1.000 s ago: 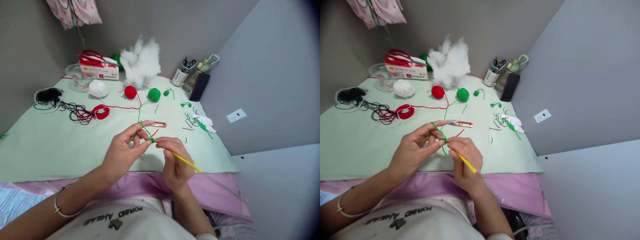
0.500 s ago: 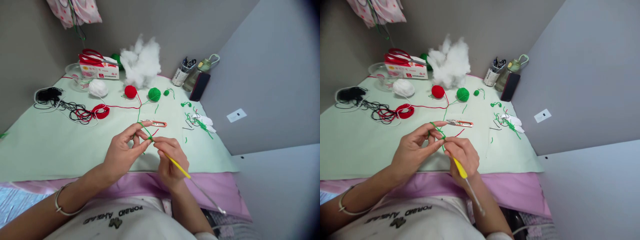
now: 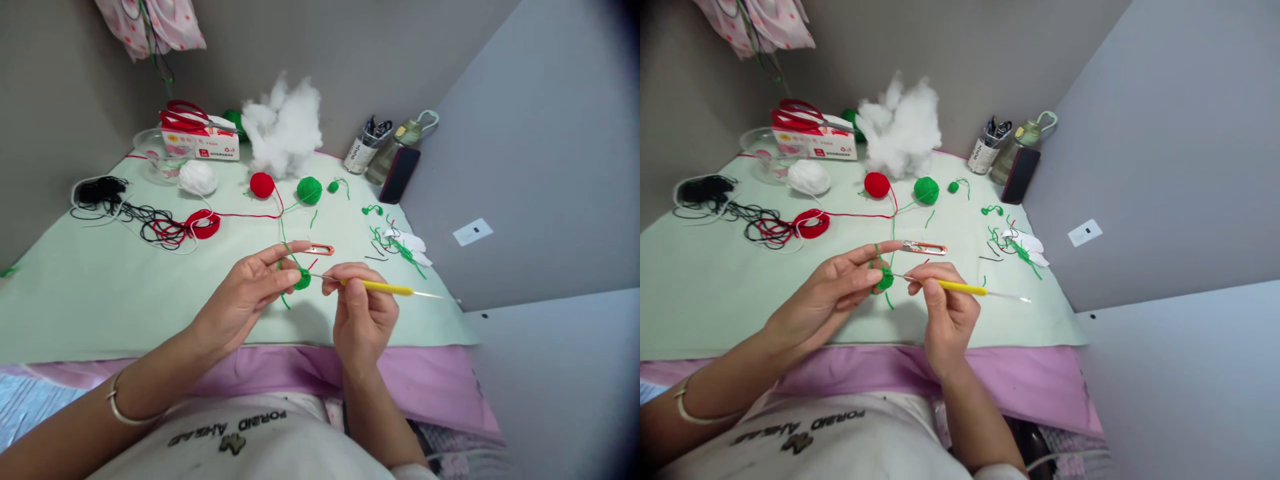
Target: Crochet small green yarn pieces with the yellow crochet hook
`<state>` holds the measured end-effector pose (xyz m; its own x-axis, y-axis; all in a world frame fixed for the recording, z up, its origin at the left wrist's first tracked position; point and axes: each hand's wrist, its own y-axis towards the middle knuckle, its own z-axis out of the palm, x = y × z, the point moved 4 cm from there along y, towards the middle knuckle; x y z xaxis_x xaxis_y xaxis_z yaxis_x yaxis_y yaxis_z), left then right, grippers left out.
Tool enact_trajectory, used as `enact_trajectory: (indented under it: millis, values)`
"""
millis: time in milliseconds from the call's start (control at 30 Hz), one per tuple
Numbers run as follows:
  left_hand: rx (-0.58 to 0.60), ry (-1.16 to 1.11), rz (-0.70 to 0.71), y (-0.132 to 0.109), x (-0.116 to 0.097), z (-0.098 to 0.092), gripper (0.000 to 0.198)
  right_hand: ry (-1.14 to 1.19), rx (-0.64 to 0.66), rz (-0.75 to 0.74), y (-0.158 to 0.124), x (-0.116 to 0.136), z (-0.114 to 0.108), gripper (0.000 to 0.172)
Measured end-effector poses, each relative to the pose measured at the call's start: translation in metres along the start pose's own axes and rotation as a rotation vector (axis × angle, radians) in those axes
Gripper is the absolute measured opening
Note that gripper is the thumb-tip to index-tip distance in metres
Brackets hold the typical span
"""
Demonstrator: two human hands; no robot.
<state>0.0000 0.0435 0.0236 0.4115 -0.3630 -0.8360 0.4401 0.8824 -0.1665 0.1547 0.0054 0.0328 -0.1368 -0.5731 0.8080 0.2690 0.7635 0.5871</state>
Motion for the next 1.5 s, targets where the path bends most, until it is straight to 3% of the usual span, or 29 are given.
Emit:
enact_trajectory:
  millis: [100,233,300,367,500,567,667,933,1233,1400,1500]
  values:
    - [0.009,0.08,0.069,-0.002,0.001,0.004,0.032,0.03,0.055,0.037,0.001,-0.003,0.006,0.018]
    - [-0.064,0.107,0.129,-0.003,0.006,0.003,0.037,-0.2,0.08,-0.126,-0.007,0.001,0.008,0.024]
    - [-0.043,0.048,0.052,-0.001,0.011,0.003,0.04,-0.341,0.108,-0.257,-0.011,0.005,0.008,0.028]
    - [0.007,-0.051,-0.055,0.001,0.014,0.004,0.034,-0.377,0.098,-0.295,-0.011,0.006,0.006,0.028]
    - [0.019,-0.149,-0.071,0.004,0.011,0.003,0.024,-0.074,-0.035,0.007,0.0,-0.002,-0.005,0.021]
    - [-0.007,-0.083,-0.014,0.004,0.009,0.003,0.026,0.031,-0.011,0.109,0.003,-0.005,-0.003,0.02]
    - [-0.039,0.032,0.049,0.002,0.007,0.003,0.028,-0.006,0.06,0.139,0.002,-0.007,0.002,0.016]
    - [-0.064,0.093,0.051,-0.003,0.004,0.001,0.025,0.166,0.037,0.246,0.002,-0.013,-0.003,0.021]
    - [-0.095,0.198,0.144,-0.003,0.002,-0.003,0.028,-0.085,0.066,0.045,-0.004,0.007,-0.002,0.023]
    - [-0.092,0.195,0.137,-0.003,0.004,-0.006,0.026,-0.099,0.075,0.026,-0.004,0.008,-0.002,0.024]
    - [-0.102,0.221,0.149,-0.004,0.005,-0.005,0.027,-0.17,0.114,-0.102,-0.006,0.008,0.0,0.028]
